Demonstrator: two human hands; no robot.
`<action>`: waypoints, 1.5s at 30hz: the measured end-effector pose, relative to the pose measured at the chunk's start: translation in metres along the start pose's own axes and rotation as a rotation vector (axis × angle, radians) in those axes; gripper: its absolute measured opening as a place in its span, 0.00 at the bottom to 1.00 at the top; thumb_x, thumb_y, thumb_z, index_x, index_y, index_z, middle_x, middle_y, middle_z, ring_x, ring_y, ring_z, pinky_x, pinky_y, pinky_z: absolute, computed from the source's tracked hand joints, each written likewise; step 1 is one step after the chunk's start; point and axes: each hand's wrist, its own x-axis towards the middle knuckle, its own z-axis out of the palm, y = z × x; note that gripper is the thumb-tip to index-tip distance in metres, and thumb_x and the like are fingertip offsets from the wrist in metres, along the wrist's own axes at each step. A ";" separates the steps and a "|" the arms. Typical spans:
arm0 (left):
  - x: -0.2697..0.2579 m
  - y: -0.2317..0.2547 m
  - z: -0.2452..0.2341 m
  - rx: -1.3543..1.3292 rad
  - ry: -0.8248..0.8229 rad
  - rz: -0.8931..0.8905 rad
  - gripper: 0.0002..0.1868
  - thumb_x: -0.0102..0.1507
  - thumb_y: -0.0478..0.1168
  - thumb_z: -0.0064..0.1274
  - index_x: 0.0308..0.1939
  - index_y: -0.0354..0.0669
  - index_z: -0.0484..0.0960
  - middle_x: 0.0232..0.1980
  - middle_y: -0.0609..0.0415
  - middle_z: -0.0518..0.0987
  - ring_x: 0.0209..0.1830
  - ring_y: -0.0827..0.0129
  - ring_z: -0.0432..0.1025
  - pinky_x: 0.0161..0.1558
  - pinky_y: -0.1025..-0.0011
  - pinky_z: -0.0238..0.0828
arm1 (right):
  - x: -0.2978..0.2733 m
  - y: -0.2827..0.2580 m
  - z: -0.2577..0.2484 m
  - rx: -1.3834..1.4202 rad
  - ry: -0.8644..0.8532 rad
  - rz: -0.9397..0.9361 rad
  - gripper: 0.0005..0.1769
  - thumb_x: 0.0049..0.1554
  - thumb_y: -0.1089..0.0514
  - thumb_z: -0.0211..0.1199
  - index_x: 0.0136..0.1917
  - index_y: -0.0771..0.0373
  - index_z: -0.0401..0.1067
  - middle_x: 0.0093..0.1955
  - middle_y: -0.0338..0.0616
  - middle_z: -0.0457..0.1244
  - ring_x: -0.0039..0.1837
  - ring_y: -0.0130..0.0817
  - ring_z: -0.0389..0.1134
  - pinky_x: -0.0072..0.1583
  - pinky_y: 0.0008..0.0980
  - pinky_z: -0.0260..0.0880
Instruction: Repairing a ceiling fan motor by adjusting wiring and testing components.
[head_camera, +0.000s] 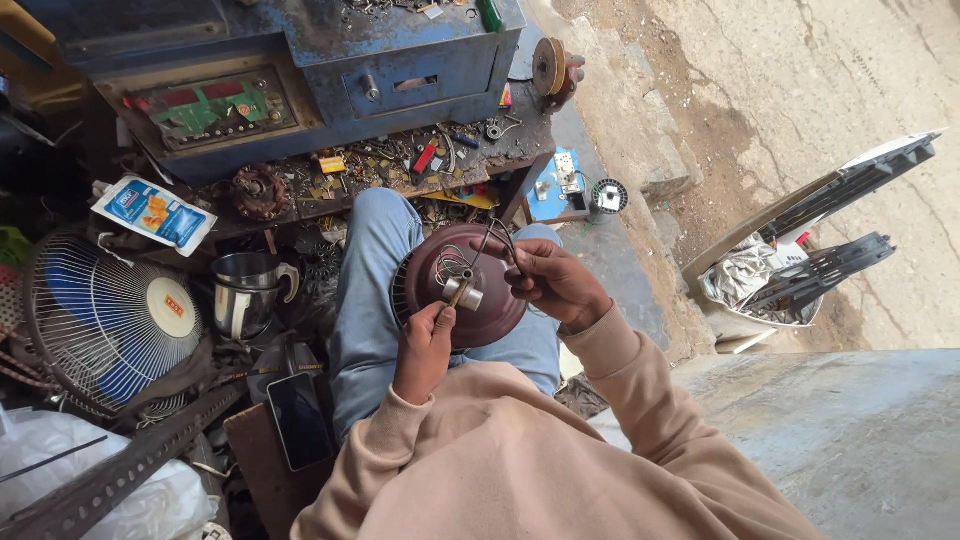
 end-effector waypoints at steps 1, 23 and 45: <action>-0.001 0.000 0.000 0.010 -0.001 0.011 0.20 0.71 0.47 0.47 0.31 0.35 0.73 0.20 0.50 0.63 0.20 0.68 0.56 0.26 0.65 0.58 | -0.001 0.004 -0.011 0.015 0.071 0.016 0.07 0.66 0.60 0.60 0.48 0.67 0.73 0.58 0.46 0.60 0.39 0.20 0.57 0.38 0.19 0.56; -0.003 -0.003 -0.010 0.241 0.096 0.089 0.17 0.70 0.48 0.47 0.38 0.38 0.79 0.28 0.40 0.75 0.28 0.42 0.70 0.31 0.55 0.65 | 0.003 0.014 -0.005 0.083 -0.058 0.004 0.08 0.65 0.59 0.61 0.45 0.65 0.71 0.80 0.53 0.56 0.39 0.18 0.56 0.39 0.17 0.57; -0.006 0.019 -0.022 0.283 0.049 0.041 0.16 0.71 0.47 0.48 0.40 0.37 0.80 0.28 0.39 0.77 0.31 0.41 0.74 0.31 0.53 0.66 | 0.000 0.011 0.012 0.080 -0.041 0.004 0.08 0.65 0.60 0.62 0.46 0.68 0.71 0.82 0.59 0.53 0.39 0.18 0.57 0.41 0.18 0.58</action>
